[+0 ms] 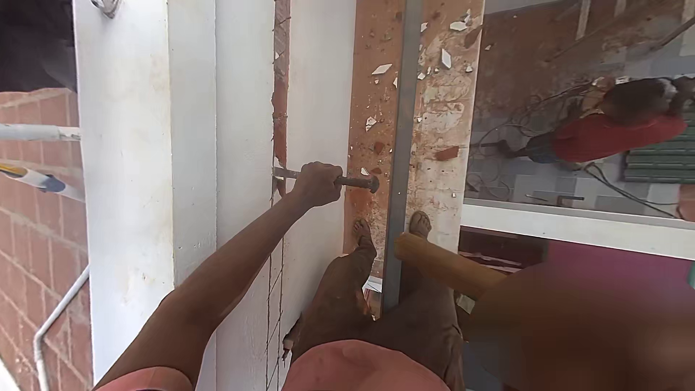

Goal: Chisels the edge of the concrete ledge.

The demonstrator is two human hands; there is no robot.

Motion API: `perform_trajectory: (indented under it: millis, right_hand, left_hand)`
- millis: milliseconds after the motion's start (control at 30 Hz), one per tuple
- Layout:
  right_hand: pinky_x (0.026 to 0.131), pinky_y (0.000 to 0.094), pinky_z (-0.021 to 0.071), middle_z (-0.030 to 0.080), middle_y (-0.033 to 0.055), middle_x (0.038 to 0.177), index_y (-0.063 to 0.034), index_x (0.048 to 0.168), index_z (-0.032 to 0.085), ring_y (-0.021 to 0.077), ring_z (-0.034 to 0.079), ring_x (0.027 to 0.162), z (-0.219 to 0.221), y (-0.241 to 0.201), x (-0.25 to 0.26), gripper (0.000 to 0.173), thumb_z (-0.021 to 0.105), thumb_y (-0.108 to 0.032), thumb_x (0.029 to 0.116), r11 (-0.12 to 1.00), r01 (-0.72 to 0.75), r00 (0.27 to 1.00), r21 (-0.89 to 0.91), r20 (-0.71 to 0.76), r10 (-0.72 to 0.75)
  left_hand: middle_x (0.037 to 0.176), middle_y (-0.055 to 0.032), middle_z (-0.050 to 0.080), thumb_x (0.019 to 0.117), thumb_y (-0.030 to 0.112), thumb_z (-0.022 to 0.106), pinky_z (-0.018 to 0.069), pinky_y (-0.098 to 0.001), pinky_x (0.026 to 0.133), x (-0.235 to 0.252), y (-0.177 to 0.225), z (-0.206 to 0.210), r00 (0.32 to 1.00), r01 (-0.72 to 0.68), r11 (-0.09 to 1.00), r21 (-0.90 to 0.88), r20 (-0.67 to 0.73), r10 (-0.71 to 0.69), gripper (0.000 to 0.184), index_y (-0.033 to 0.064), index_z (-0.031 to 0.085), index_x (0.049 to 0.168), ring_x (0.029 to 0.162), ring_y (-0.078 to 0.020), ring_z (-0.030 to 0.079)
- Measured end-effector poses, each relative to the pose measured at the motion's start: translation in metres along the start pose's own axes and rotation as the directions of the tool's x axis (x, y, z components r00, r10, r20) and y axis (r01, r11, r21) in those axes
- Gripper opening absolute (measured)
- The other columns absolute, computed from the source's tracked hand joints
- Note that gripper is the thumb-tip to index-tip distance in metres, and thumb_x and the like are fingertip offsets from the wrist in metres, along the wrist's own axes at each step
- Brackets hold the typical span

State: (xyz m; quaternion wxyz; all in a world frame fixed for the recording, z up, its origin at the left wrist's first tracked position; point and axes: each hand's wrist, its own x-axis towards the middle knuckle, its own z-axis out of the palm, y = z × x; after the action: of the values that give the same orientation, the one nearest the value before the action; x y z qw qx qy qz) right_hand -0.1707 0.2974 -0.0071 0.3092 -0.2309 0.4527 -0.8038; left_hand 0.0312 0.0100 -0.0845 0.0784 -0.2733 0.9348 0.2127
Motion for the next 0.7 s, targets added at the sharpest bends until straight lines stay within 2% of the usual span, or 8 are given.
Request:
perform_trajectory:
  millis: [67, 167, 333, 433, 500, 567, 633, 700]
  right_hand:
    - [0.045, 0.0224, 0.0516, 0.059, -0.0067, 0.058, -0.0199, 0.072, 0.060, 0.0049, 0.057, 0.046, 0.034, 0.067, -0.033, 0.019, 0.073, -0.010, 0.0818, 0.894, -0.443, 0.893, -0.061, -0.118, 0.434]
    - [0.040, 0.0312, 0.0487, 0.050, 0.0040, 0.051, -0.0076, 0.078, 0.053, 0.0152, 0.050, 0.038, 0.003, 0.082, -0.037, 0.015, 0.067, -0.003, 0.0819, 0.414, -0.894, 0.437, -0.169, -0.133, 0.889]
    - [0.046, 0.0233, 0.0534, 0.061, -0.0055, 0.064, -0.0224, 0.084, 0.064, 0.0059, 0.057, 0.048, -0.048, 0.009, -0.012, 0.015, 0.077, -0.027, 0.0900, 0.943, -0.304, 0.952, -0.138, -0.091, 0.293]
    - [0.057, 0.0227, 0.0566, 0.060, -0.0071, 0.067, -0.0208, 0.087, 0.065, 0.0060, 0.061, 0.058, -0.027, 0.000, 0.004, 0.014, 0.064, -0.025, 0.1010, 0.993, 0.101, 0.994, -0.054, -0.039, -0.103]
    - [0.056, 0.0216, 0.0567, 0.060, -0.0091, 0.068, -0.0236, 0.086, 0.064, 0.0040, 0.061, 0.058, 0.007, 0.039, -0.022, 0.012, 0.070, -0.022, 0.0962, 0.995, -0.063, 0.997, -0.077, -0.042, 0.060]
    - [0.043, 0.0237, 0.0475, 0.055, -0.0079, 0.054, -0.0199, 0.071, 0.058, 0.0050, 0.053, 0.044, 0.019, 0.089, -0.045, 0.017, 0.073, -0.015, 0.0768, 0.764, -0.600, 0.797, -0.239, -0.092, 0.597]
    - [0.042, 0.0326, 0.0488, 0.053, 0.0037, 0.053, -0.0077, 0.079, 0.054, 0.0156, 0.052, 0.040, -0.012, 0.101, -0.041, 0.015, 0.070, -0.006, 0.0807, 0.363, -0.868, 0.417, -0.338, -0.102, 0.903]
    - [0.039, 0.0314, 0.0478, 0.051, 0.0039, 0.051, -0.0078, 0.080, 0.052, 0.0157, 0.051, 0.038, -0.039, 0.107, -0.034, 0.016, 0.068, -0.004, 0.0794, 0.353, -0.889, 0.410, -0.291, -0.165, 0.897]
  left_hand:
    - [0.062, -0.0122, 0.059, 0.0805, 0.008, 0.066, 0.0441, -0.0483, 0.052, 0.004, -0.004, -0.003, 1.000, 0.008, 1.000, 0.004, 0.029, -0.008, 0.017, 0.0019, 0.058, 0.067, 0.058, -0.0298, 0.062]
    - [0.069, -0.0149, 0.063, 0.0853, 0.010, 0.063, 0.0470, -0.0528, 0.059, -0.008, 0.000, 0.000, 0.978, 0.011, 1.000, 0.010, 0.207, -0.013, 0.017, 0.0005, 0.060, 0.072, 0.068, -0.0338, 0.066]
    - [0.060, -0.0120, 0.058, 0.0797, 0.009, 0.066, 0.0429, -0.0488, 0.052, -0.009, -0.006, -0.002, 0.997, -0.024, 0.999, -0.032, 0.070, 0.026, 0.019, 0.0025, 0.056, 0.065, 0.057, -0.0297, 0.061]
    - [0.058, -0.0107, 0.057, 0.0778, 0.009, 0.067, 0.0415, -0.0470, 0.051, -0.009, -0.007, 0.002, 0.998, -0.045, 0.998, -0.054, 0.029, 0.047, 0.018, 0.0030, 0.057, 0.064, 0.055, -0.0278, 0.059]
    - [0.058, -0.0098, 0.057, 0.0770, 0.010, 0.067, 0.0411, -0.0459, 0.050, -0.008, -0.009, 0.004, 0.999, -0.045, 0.998, -0.052, 0.025, 0.046, 0.018, 0.0037, 0.056, 0.063, 0.054, -0.0266, 0.059]
    - [0.061, -0.0112, 0.058, 0.0800, 0.011, 0.067, 0.0431, -0.0483, 0.053, -0.009, -0.011, 0.000, 0.992, -0.034, 0.999, -0.034, 0.121, 0.037, 0.019, 0.0024, 0.058, 0.066, 0.058, -0.0286, 0.061]
    - [0.063, -0.0122, 0.060, 0.0820, 0.010, 0.067, 0.0449, -0.0502, 0.055, -0.024, -0.007, 0.003, 0.977, -0.065, 0.997, -0.048, 0.201, 0.073, 0.019, 0.0016, 0.059, 0.067, 0.061, -0.0303, 0.063]
    - [0.059, -0.0098, 0.058, 0.0776, 0.010, 0.068, 0.0435, -0.0463, 0.050, -0.024, -0.013, 0.008, 0.988, -0.133, 0.989, -0.062, 0.064, 0.137, 0.019, 0.0037, 0.057, 0.063, 0.055, -0.0265, 0.061]
